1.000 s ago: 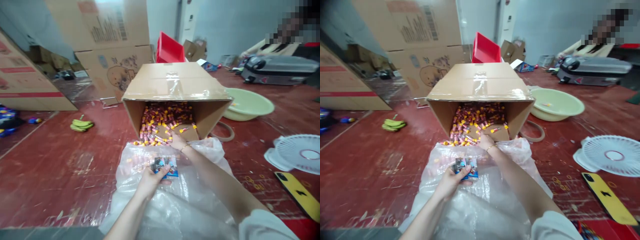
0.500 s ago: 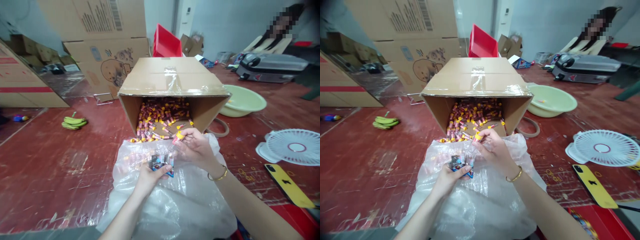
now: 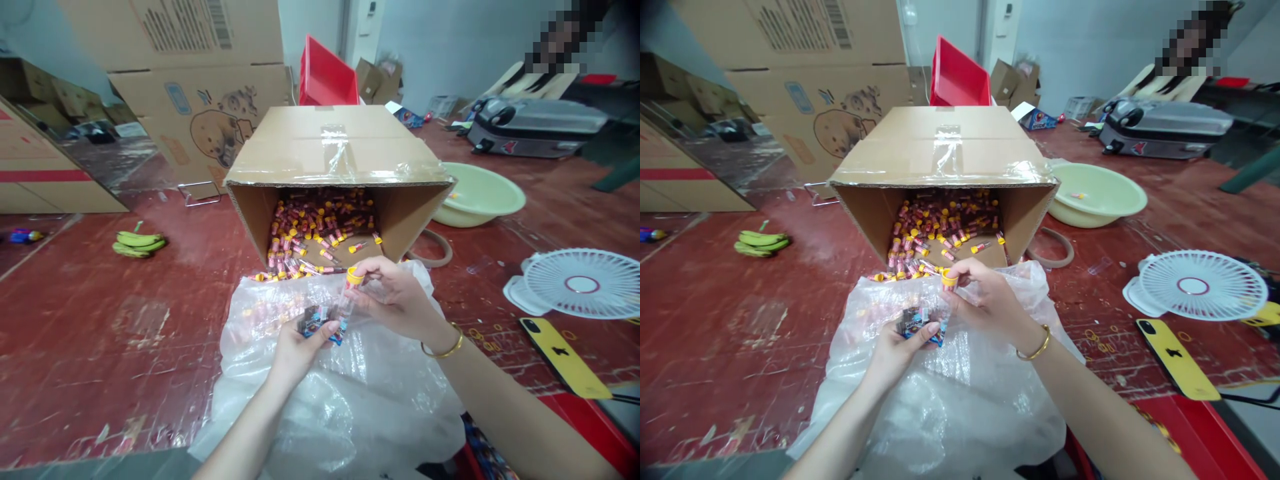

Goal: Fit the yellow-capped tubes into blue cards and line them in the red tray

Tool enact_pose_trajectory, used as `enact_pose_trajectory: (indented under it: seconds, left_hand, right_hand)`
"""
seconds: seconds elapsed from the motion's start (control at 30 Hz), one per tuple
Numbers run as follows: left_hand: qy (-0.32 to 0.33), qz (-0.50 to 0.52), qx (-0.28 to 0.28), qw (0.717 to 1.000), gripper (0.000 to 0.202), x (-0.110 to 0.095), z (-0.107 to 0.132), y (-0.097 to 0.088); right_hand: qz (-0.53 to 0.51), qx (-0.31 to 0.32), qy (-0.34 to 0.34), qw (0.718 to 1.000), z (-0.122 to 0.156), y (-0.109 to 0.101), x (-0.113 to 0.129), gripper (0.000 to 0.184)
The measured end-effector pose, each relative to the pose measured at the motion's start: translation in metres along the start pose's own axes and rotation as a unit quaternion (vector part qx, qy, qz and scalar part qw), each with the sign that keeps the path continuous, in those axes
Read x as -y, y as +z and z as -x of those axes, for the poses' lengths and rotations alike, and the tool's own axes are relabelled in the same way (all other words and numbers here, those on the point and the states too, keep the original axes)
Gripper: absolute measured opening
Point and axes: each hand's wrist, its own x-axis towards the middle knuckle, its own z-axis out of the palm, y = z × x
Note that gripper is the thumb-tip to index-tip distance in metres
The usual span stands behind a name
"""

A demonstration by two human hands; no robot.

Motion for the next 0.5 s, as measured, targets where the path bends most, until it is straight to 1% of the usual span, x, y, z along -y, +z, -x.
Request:
enact_pose_trajectory:
  seconds: [0.07, 0.17, 0.23, 0.27, 0.33, 0.37, 0.4, 0.43, 0.5]
  left_hand:
    - [-0.020, 0.020, 0.007, 1.000, 0.031, 0.000, 0.001, 0.001]
    - [-0.080, 0.093, 0.033, 0.992, 0.042, -0.001, 0.003, 0.005]
    - [-0.114, 0.137, 0.051, 0.983, 0.046, -0.002, 0.004, 0.009]
    - [-0.127, 0.156, 0.056, 0.978, 0.046, -0.003, 0.003, 0.011]
    - [-0.149, 0.194, 0.055, 0.968, 0.045, -0.005, 0.002, 0.015]
    - [-0.157, 0.213, 0.053, 0.963, 0.044, -0.007, 0.001, 0.018]
    - [-0.162, 0.229, 0.052, 0.958, 0.044, -0.009, 0.000, 0.021]
    - [-0.164, 0.239, 0.053, 0.956, 0.044, -0.011, -0.002, 0.024]
    - [-0.161, 0.242, 0.062, 0.955, 0.043, -0.014, -0.004, 0.030]
  right_hand:
    - [-0.045, 0.012, 0.030, 0.998, 0.001, 0.003, -0.004, 0.016]
    - [-0.146, 0.038, 0.092, 0.984, 0.003, 0.009, -0.014, 0.019]
    - [-0.204, 0.037, 0.128, 0.970, 0.006, 0.014, -0.020, 0.022]
    - [-0.217, 0.029, 0.140, 0.966, 0.009, 0.017, -0.023, 0.022]
    - [-0.208, 0.016, 0.146, 0.967, 0.018, 0.022, -0.025, 0.018]
    - [-0.189, 0.013, 0.137, 0.972, 0.023, 0.025, -0.024, 0.017]
    - [-0.165, 0.012, 0.123, 0.978, 0.029, 0.029, -0.023, 0.019]
    - [-0.139, 0.014, 0.107, 0.984, 0.034, 0.032, -0.020, 0.027]
    - [-0.087, 0.008, 0.082, 0.993, 0.045, 0.038, -0.015, 0.055]
